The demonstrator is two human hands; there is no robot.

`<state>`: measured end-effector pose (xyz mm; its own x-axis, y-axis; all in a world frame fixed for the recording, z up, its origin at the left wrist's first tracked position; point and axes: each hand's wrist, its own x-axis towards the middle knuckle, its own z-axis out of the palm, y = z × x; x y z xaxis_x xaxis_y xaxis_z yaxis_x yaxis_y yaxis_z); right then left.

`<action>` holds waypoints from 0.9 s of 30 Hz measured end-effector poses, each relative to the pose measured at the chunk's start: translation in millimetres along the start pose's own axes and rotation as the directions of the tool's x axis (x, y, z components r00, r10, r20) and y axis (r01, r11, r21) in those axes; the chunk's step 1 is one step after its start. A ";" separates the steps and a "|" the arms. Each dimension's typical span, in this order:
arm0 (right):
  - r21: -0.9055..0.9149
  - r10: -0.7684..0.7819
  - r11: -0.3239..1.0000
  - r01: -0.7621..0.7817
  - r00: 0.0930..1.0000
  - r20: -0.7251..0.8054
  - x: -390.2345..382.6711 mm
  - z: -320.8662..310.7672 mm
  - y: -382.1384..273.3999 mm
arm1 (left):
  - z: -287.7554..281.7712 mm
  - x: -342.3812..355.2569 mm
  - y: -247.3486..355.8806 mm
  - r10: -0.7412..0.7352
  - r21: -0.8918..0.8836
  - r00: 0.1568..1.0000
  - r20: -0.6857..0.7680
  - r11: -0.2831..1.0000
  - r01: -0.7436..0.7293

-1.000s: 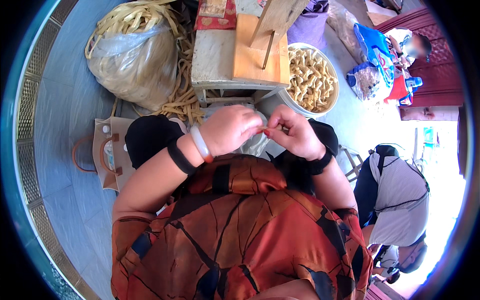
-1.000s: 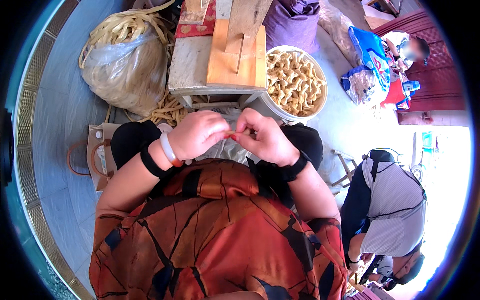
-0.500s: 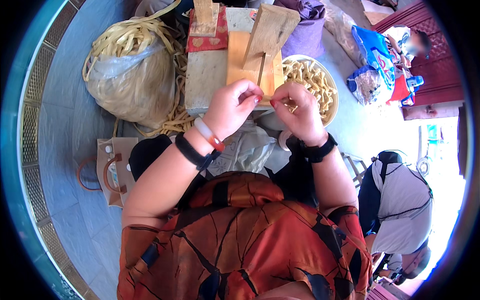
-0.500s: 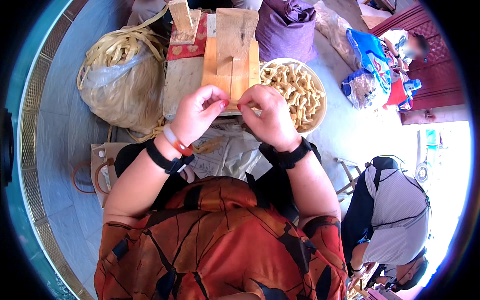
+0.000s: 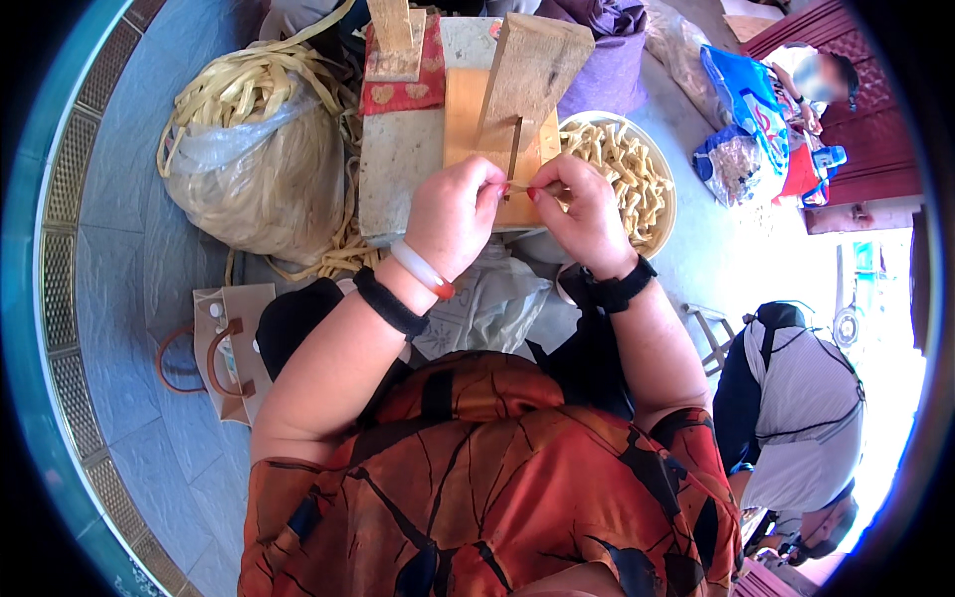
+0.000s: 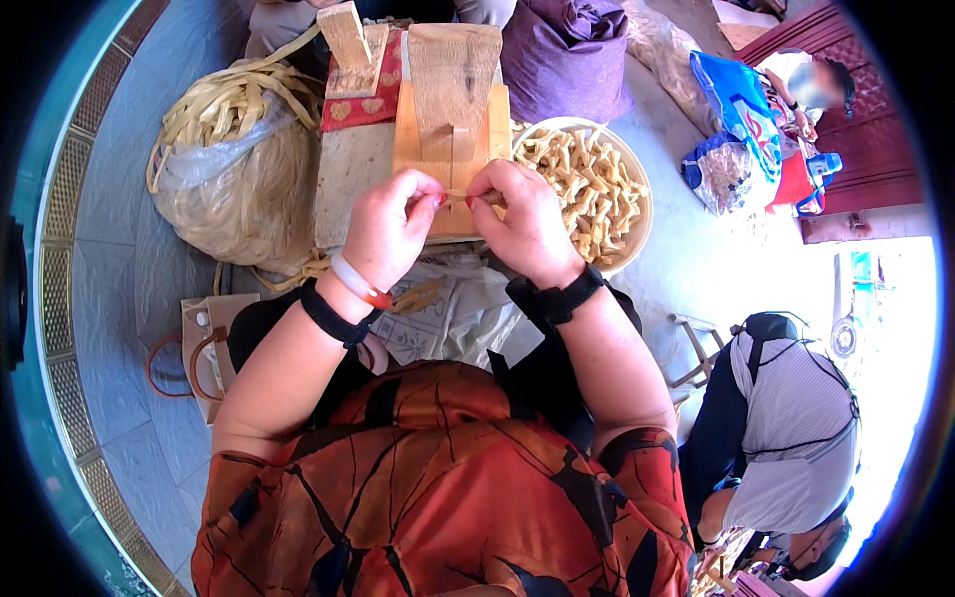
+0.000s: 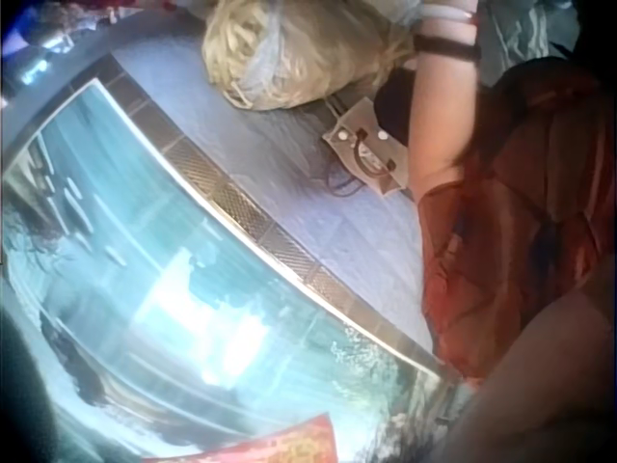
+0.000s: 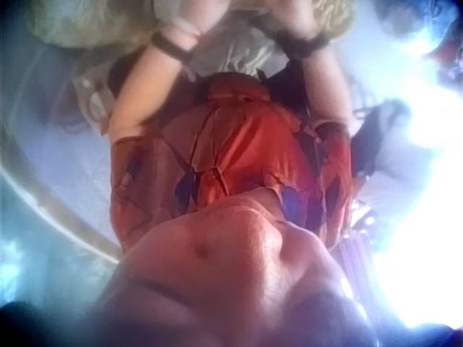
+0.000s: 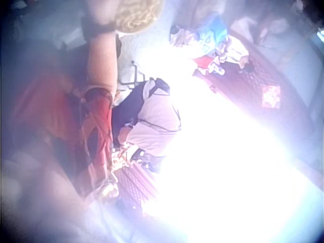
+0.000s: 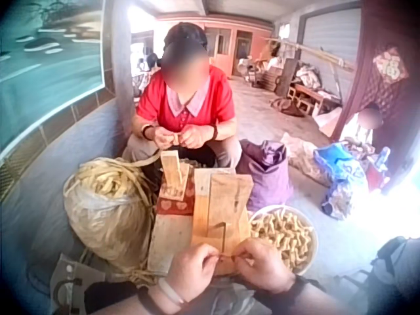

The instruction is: The person manipulates thin strips of material by hand, folding and weaving them into specific shapes and placing them into a bucket.

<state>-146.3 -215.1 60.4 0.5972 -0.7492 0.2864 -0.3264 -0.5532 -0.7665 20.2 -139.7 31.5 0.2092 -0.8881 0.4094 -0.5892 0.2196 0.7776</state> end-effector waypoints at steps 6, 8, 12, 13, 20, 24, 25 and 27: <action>-0.141 0.131 0.980 -0.139 0.989 -0.065 -22.4 -30.3 43.6 | -23.0 -17.5 2.1 0.202 0.223 0.979 0.028 0.953 -0.203; 0.071 0.327 0.945 -0.321 0.939 -0.107 -28.3 -56.2 61.4 | -34.3 -37.3 6.5 0.226 0.066 0.963 0.144 0.969 -0.238; -0.361 0.137 0.902 -0.239 0.948 -0.288 -37.3 -64.9 112.7 | -12.8 -81.7 3.3 -0.287 -0.512 0.840 0.461 0.687 0.516; -0.407 0.056 0.897 -0.175 0.956 -0.287 -48.1 -58.9 109.6 | -13.7 -89.3 -0.3 -0.328 -0.515 0.783 0.529 0.610 0.603; 0.350 0.215 0.838 -0.419 0.843 0.494 -120.8 41.0 -6.0 | -1.6 -131.6 -18.0 -0.358 -0.342 0.694 0.624 0.673 0.655; 0.464 0.275 0.592 -0.659 0.706 0.652 -123.6 74.2 12.2 | -15.8 -149.5 -24.7 -0.443 -0.383 0.631 0.637 0.529 0.757; 0.516 0.268 0.455 -0.726 0.664 0.698 -125.8 82.3 19.7 | -20.1 -156.1 -29.4 -0.456 -0.407 0.630 0.629 0.497 0.766; 0.454 0.389 0.375 -0.808 0.582 0.714 -130.9 99.0 47.0 | -48.5 -150.2 -24.4 -0.373 -0.366 0.798 0.474 0.741 0.563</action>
<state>-167.3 -106.9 -70.1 0.7435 -0.3912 -0.5424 -0.2722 0.5638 -0.7798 41.0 7.9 -25.9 0.0166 -0.9818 -0.1894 -0.0333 -0.1898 0.9812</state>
